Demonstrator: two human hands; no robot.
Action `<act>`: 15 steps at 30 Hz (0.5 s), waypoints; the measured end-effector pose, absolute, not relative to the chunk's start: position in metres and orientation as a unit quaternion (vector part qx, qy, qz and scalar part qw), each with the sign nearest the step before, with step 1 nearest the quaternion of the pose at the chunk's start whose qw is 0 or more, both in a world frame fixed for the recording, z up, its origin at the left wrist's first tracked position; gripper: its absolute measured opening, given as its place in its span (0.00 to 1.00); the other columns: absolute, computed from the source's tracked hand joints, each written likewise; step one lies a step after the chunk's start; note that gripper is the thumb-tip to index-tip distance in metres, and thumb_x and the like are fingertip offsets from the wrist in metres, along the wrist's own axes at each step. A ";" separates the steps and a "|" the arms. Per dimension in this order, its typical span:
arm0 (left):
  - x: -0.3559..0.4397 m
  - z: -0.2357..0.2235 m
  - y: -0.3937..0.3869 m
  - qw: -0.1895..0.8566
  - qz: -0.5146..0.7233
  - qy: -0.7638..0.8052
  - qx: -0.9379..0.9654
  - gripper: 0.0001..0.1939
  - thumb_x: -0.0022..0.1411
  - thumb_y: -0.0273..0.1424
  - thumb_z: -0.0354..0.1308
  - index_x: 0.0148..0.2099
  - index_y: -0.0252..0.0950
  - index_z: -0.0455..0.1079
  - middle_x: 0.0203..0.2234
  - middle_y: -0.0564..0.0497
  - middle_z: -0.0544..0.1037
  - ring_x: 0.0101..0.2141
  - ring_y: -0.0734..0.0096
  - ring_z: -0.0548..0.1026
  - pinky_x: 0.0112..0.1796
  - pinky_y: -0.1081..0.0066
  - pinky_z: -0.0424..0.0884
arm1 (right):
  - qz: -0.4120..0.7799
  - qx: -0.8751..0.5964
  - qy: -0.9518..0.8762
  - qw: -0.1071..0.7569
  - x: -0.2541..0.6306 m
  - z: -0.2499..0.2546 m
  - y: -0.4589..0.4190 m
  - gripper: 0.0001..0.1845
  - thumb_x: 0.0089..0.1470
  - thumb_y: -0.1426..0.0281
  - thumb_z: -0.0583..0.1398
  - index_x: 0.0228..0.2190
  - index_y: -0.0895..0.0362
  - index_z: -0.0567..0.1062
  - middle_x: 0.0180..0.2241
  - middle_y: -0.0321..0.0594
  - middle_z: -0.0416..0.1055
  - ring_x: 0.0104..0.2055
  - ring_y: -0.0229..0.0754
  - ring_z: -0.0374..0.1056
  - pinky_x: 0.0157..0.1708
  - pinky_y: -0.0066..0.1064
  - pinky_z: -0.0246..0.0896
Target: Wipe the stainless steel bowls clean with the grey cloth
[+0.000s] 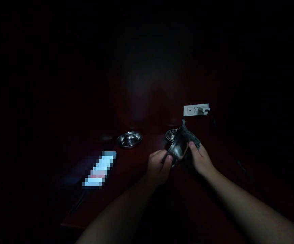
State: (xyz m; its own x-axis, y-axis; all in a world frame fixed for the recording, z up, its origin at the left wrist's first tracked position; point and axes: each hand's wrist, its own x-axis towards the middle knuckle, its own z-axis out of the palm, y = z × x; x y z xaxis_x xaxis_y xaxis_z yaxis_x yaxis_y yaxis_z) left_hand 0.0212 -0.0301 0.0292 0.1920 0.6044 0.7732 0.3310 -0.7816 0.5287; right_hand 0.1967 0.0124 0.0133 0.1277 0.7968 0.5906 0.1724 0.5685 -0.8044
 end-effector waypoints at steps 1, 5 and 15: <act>0.021 0.029 -0.030 0.124 0.557 0.306 0.762 0.17 0.64 0.36 0.46 0.24 0.35 0.62 0.18 0.52 0.66 0.21 0.74 0.63 0.25 0.72 0.58 | 0.254 -0.401 -0.607 0.637 0.197 0.013 0.013 0.22 0.57 0.53 0.52 0.42 0.55 0.72 0.42 0.43 0.73 0.47 0.51 0.67 0.52 0.48 0.57; 0.022 0.029 -0.030 0.125 0.561 0.298 0.762 0.16 0.62 0.36 0.47 0.24 0.35 0.61 0.18 0.52 0.66 0.21 0.74 0.63 0.25 0.72 0.58 | 0.276 -0.425 -0.585 0.633 0.198 0.011 0.015 0.26 0.55 0.49 0.51 0.39 0.55 0.74 0.40 0.43 0.74 0.45 0.52 0.68 0.47 0.46 0.61; 0.022 0.031 -0.032 0.134 0.551 0.269 0.778 0.14 0.62 0.33 0.48 0.25 0.35 0.64 0.19 0.51 0.68 0.22 0.74 0.65 0.25 0.72 0.60 | 0.300 -0.440 -0.538 0.654 0.194 0.010 0.014 0.28 0.54 0.46 0.50 0.39 0.54 0.74 0.41 0.43 0.74 0.49 0.52 0.68 0.52 0.46 0.59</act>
